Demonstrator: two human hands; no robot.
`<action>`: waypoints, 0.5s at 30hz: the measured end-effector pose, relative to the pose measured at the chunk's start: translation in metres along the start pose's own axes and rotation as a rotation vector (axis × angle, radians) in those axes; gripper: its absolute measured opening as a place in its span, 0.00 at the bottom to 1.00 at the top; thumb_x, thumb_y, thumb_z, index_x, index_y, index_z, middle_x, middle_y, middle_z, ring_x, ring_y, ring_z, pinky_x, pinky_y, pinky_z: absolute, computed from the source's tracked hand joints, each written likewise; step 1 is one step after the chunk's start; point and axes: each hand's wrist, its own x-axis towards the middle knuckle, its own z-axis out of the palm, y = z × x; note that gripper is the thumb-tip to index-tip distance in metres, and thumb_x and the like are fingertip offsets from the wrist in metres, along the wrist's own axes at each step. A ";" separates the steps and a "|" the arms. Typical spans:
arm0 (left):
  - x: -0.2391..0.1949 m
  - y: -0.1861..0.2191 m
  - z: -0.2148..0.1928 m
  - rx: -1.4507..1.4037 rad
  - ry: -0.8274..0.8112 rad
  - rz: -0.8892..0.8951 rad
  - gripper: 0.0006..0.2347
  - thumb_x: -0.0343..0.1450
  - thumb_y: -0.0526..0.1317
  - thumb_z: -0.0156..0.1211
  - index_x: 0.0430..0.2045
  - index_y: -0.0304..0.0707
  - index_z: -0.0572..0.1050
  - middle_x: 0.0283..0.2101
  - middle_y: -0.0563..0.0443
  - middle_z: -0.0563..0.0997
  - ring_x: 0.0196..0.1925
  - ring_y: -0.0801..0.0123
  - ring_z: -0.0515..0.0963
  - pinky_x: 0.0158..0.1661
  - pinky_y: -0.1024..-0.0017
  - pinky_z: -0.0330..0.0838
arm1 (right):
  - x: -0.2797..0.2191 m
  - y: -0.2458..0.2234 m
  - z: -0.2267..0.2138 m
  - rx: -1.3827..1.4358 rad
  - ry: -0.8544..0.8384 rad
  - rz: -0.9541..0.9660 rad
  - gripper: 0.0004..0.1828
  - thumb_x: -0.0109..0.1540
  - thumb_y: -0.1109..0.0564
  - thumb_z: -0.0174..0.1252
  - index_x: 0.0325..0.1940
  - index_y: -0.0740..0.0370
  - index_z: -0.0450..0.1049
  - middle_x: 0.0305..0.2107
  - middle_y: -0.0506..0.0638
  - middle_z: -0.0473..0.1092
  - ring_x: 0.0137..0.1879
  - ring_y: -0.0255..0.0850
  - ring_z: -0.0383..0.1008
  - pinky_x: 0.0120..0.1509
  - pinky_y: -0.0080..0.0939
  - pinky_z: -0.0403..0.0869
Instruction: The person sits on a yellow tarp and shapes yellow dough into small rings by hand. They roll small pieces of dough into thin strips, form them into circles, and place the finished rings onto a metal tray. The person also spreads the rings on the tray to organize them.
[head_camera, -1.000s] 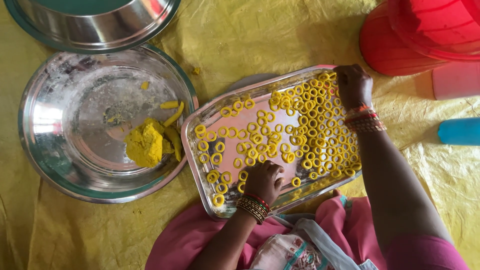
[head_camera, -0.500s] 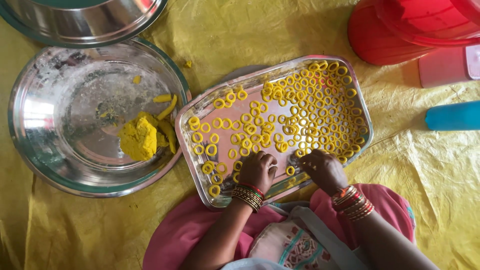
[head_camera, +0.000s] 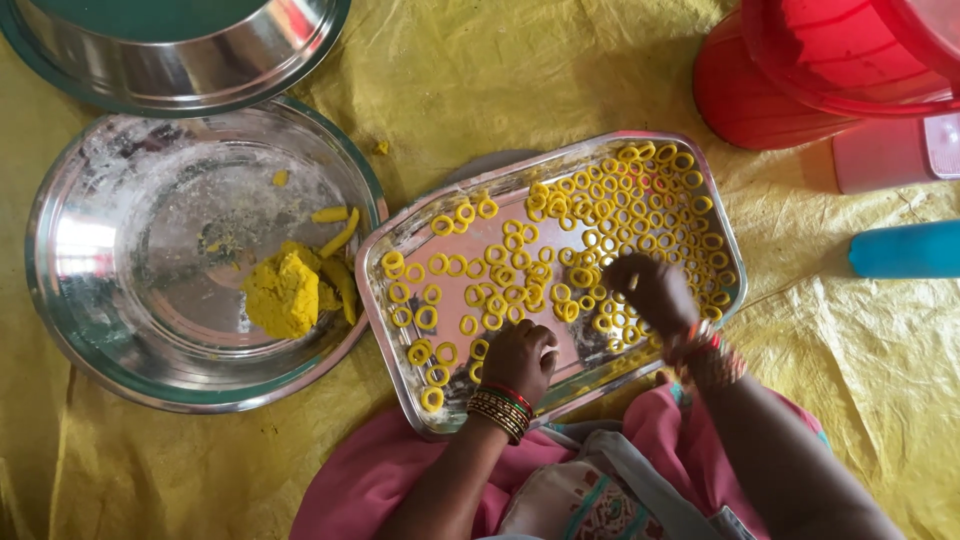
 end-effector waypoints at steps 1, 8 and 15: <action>0.000 0.000 0.000 0.002 -0.008 -0.003 0.08 0.63 0.36 0.70 0.32 0.41 0.77 0.36 0.47 0.78 0.41 0.52 0.78 0.43 0.56 0.73 | 0.024 0.007 -0.008 -0.059 0.098 -0.077 0.04 0.62 0.59 0.63 0.33 0.55 0.82 0.31 0.49 0.79 0.34 0.39 0.80 0.38 0.40 0.76; 0.003 -0.002 0.000 0.005 -0.056 -0.068 0.08 0.64 0.37 0.69 0.32 0.42 0.77 0.37 0.48 0.79 0.40 0.54 0.79 0.42 0.57 0.73 | 0.159 0.046 -0.023 -0.294 0.431 -0.199 0.04 0.62 0.58 0.65 0.33 0.57 0.80 0.33 0.52 0.78 0.39 0.48 0.80 0.47 0.46 0.77; 0.003 0.000 -0.003 0.009 -0.037 -0.051 0.07 0.65 0.37 0.68 0.31 0.41 0.77 0.36 0.47 0.79 0.40 0.54 0.79 0.42 0.57 0.73 | 0.168 0.060 -0.012 -0.206 0.439 -0.120 0.05 0.65 0.59 0.61 0.40 0.58 0.82 0.35 0.54 0.79 0.37 0.46 0.80 0.43 0.45 0.77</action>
